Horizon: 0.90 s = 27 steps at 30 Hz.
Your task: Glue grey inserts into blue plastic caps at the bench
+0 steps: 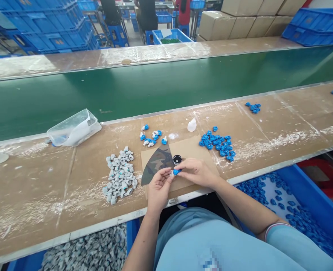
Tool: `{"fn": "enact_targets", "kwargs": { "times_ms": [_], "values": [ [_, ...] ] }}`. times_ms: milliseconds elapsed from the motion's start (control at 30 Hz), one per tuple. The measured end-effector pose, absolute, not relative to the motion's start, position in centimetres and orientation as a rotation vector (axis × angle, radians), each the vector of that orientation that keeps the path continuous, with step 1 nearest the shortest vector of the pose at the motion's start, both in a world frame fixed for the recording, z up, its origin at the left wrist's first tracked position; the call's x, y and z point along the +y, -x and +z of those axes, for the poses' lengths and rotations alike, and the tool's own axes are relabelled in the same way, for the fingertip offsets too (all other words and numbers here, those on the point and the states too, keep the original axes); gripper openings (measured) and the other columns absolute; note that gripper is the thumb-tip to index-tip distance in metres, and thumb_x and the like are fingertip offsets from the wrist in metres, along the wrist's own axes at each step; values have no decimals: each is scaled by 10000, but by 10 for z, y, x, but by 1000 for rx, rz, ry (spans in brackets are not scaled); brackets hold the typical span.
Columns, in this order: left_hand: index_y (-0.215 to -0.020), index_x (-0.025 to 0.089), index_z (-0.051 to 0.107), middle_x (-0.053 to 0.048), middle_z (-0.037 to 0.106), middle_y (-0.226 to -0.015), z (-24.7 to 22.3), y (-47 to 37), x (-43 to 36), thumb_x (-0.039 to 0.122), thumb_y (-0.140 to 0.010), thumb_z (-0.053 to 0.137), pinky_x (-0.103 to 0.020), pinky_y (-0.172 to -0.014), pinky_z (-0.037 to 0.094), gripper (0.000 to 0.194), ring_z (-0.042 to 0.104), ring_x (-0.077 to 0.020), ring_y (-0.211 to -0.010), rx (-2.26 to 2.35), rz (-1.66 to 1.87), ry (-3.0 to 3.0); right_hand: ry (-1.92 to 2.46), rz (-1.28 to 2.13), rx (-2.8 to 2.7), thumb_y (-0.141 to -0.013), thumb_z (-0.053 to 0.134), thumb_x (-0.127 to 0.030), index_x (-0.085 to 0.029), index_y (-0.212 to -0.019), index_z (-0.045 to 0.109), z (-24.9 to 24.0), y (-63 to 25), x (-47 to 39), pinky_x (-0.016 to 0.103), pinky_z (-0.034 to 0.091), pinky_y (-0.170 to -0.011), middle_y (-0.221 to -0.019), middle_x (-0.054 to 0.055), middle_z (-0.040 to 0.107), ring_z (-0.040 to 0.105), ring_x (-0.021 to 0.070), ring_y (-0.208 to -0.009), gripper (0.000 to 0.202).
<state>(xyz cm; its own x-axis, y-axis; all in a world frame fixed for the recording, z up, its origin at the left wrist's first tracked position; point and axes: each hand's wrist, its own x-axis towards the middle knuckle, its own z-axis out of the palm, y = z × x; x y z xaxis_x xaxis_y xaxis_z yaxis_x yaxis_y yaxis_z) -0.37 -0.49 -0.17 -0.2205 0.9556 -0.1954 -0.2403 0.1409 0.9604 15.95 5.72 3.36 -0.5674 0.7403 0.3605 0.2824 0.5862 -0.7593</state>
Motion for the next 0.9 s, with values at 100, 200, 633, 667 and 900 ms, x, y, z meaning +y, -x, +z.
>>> {"fn": "enact_targets", "kwargs": {
  "times_ms": [100, 200, 633, 667, 900],
  "values": [
    [-928, 176, 664, -66, 715, -905, 0, 6, -6, 315, -688, 738, -313, -841, 541, 287, 673, -167, -882, 1277, 1324, -873, 768, 872, -2165, -875, 602, -255, -209, -959, 723, 31, -160, 60, 282, 542, -777, -903, 55, 752, 688, 157, -826, 154],
    [-918, 187, 661, -61, 715, -909, 5, 10, -6, 295, -702, 721, -307, -848, 538, 249, 676, -163, -882, 1272, 1283, -973, 754, 925, -2196, -872, 613, -285, -221, -939, 731, 30, -163, 62, 266, 540, -746, -866, 46, 752, 686, 150, -797, 150],
    [-905, 180, 593, -21, 685, -767, 27, 14, 13, 324, -632, 768, -265, -688, 548, 355, 660, -135, -716, 1307, 1265, -865, 808, 787, -2126, -886, 586, -341, -211, -975, 722, 26, -180, 68, 269, 527, -741, -879, 44, 752, 676, 151, -797, 208],
    [-896, 175, 596, -20, 680, -771, 29, 21, 20, 323, -623, 769, -263, -683, 547, 355, 655, -131, -709, 1344, 1277, -872, 913, 695, -2113, -885, 583, -315, -211, -945, 723, 26, -188, 73, 281, 523, -749, -874, 44, 750, 672, 159, -797, 184],
    [-821, 151, 568, -10, 637, -726, 28, 60, 82, 242, -604, 737, -301, -708, 555, 290, 639, -128, -670, 1625, 1409, -849, 1643, 111, -2052, -784, 621, -173, -204, -829, 687, 16, -244, 100, 347, 509, -719, -799, 58, 703, 636, 215, -749, 86]
  ]
}}
